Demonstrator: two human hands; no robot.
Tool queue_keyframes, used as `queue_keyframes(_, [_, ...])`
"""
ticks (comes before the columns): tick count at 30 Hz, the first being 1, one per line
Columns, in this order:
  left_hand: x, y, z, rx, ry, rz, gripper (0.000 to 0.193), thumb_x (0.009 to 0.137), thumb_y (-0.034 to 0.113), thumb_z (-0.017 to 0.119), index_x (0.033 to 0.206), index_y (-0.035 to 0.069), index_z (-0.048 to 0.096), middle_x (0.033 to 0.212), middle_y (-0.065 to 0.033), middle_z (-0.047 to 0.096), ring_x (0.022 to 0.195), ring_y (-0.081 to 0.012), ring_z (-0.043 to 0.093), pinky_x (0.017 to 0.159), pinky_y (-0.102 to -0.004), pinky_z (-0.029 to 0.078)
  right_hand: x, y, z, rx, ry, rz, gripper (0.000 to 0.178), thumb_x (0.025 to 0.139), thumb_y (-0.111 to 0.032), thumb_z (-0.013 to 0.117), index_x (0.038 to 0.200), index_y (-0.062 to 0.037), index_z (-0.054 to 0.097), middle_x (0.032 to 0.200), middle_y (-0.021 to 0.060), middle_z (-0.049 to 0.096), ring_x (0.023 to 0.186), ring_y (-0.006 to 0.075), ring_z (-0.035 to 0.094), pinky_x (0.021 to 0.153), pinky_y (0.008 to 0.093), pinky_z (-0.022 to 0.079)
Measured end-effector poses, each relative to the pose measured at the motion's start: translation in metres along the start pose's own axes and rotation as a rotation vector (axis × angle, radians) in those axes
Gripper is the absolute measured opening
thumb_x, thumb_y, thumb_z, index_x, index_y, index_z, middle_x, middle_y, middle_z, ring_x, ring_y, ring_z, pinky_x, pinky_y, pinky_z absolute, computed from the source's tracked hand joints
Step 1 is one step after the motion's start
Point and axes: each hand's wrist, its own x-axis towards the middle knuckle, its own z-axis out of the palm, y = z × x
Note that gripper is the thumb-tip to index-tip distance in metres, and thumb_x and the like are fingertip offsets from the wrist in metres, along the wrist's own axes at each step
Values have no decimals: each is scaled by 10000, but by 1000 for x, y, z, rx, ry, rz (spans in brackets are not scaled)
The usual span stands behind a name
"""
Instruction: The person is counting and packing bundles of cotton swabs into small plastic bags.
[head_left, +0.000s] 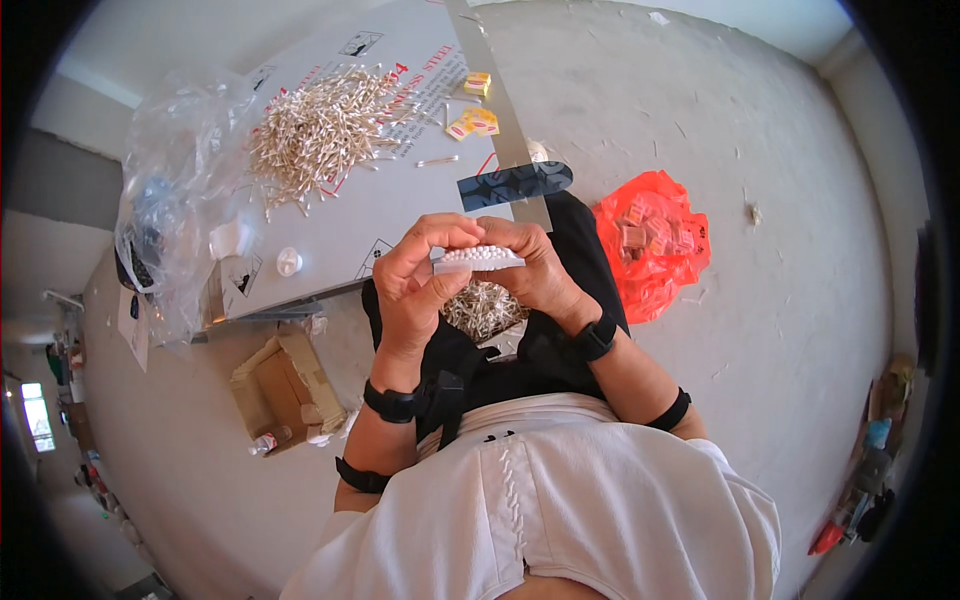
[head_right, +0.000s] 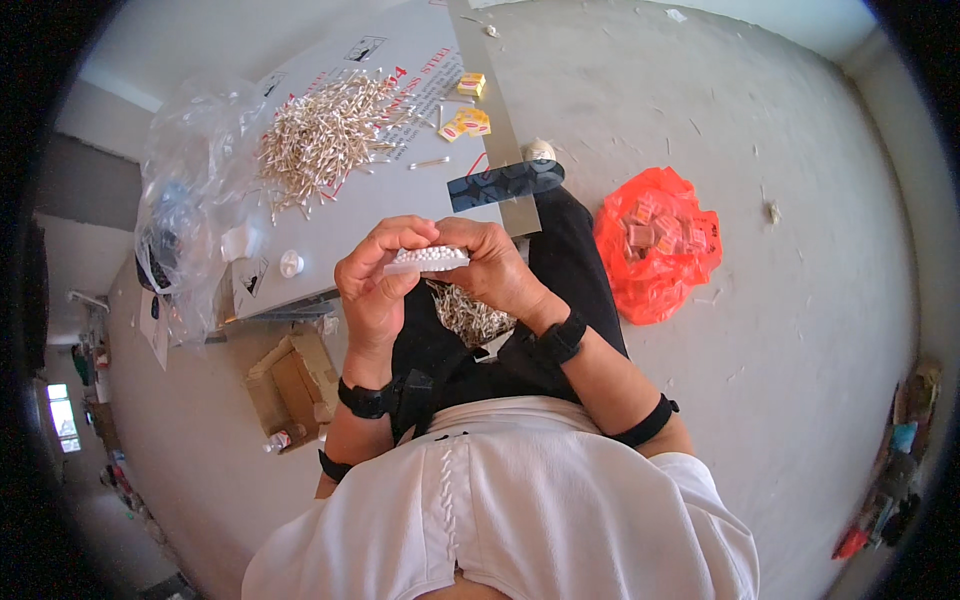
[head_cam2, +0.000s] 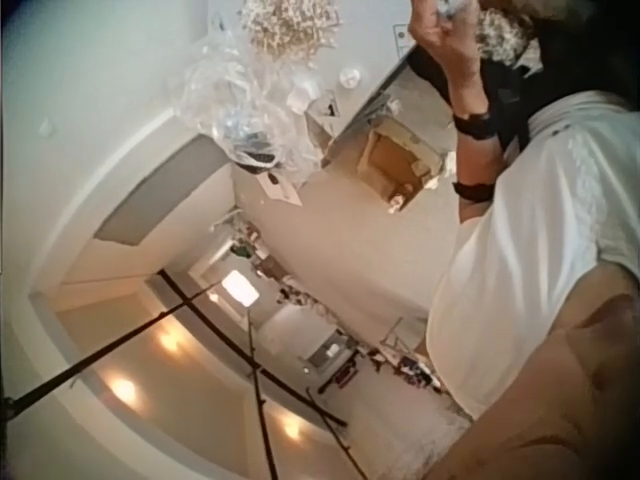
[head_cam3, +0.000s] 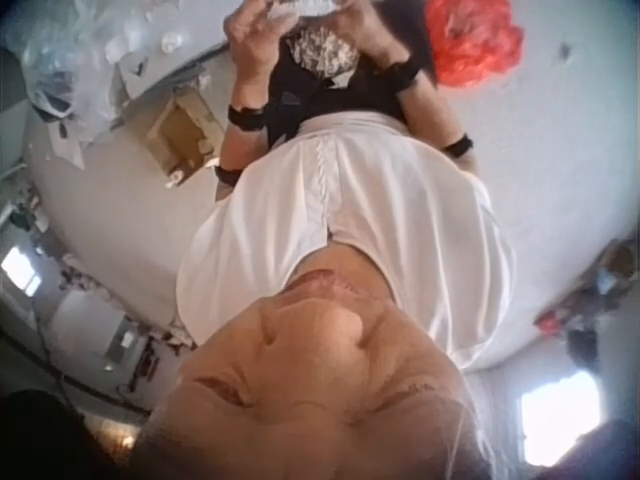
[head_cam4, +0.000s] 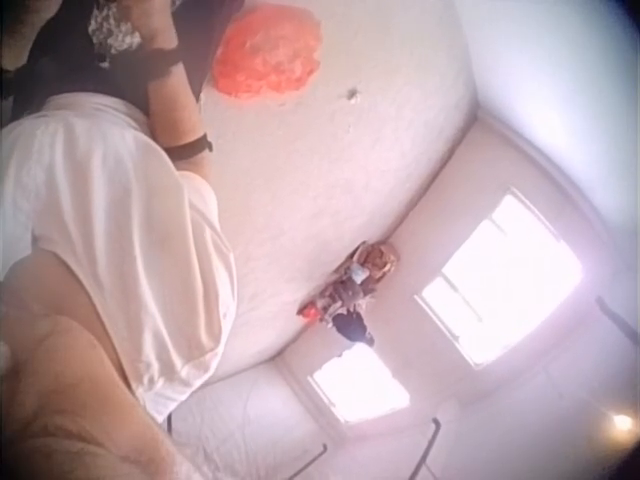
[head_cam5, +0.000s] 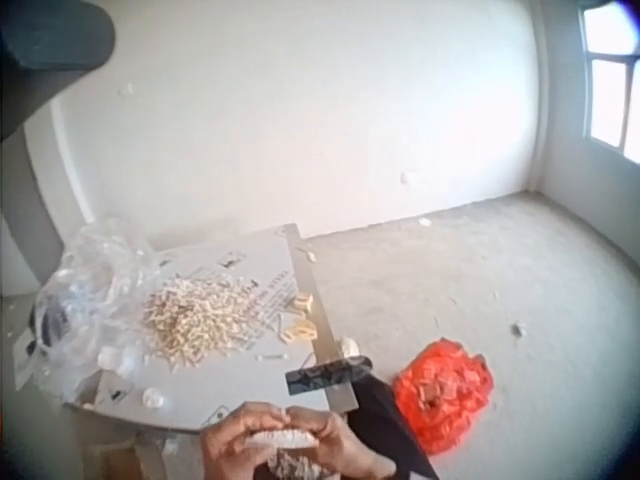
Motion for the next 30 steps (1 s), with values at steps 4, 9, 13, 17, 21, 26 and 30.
queue_keyframes(4, [1,-5,0,-95,-29,-15,178,762,11,657,934,-31,647,996,-124,655,1051,-247,581,968,-376,429,0,0,-5,-109,-16,-52,230,774,23,736,994,-23,686,909,58,662,838,129,605,767,279,477])
queue_keyframes(9, [2,-4,1,-18,-54,13,174,726,-11,655,900,-14,646,945,-92,669,1068,-260,575,969,-384,430,-1,-1,-5,-112,1,-121,212,759,49,717,958,-16,681,903,60,657,825,160,604,748,279,467])
queue_keyframes(13, [3,-3,3,115,-76,91,203,707,11,727,900,24,662,954,-65,673,1065,-260,580,953,-381,440,-1,-1,-5,-129,-1,-112,210,755,53,715,950,-16,677,884,63,648,808,167,596,736,281,463])
queue_keyframes(17, [4,-2,2,260,-105,137,246,691,77,805,897,39,675,934,-65,675,1031,-263,602,913,-368,468,-2,-1,-4,-121,5,-122,222,744,53,718,949,-17,668,858,65,630,798,173,588,728,287,460])
queue_keyframes(21, [5,3,7,369,-85,152,290,673,122,832,912,40,689,927,-68,681,1005,-266,614,900,-356,484,-4,-1,-7,-134,-10,-78,222,739,51,717,944,-17,665,848,72,620,791,186,582,726,288,458])
queue_keyframes(26, [2,-1,8,459,-111,199,316,642,118,844,926,66,717,943,-30,696,1028,-255,606,909,-351,491,-6,-1,-6,-157,-22,-111,224,738,43,722,946,-17,666,853,76,621,799,183,586,737,297,467])
queue_keyframes(30, [8,5,16,450,-85,143,298,640,100,836,914,74,722,921,-6,701,1058,-237,591,915,-349,483,-9,-4,-7,-145,-17,-106,249,730,20,743,966,-26,680,919,70,657,873,176,624,774,302,487])
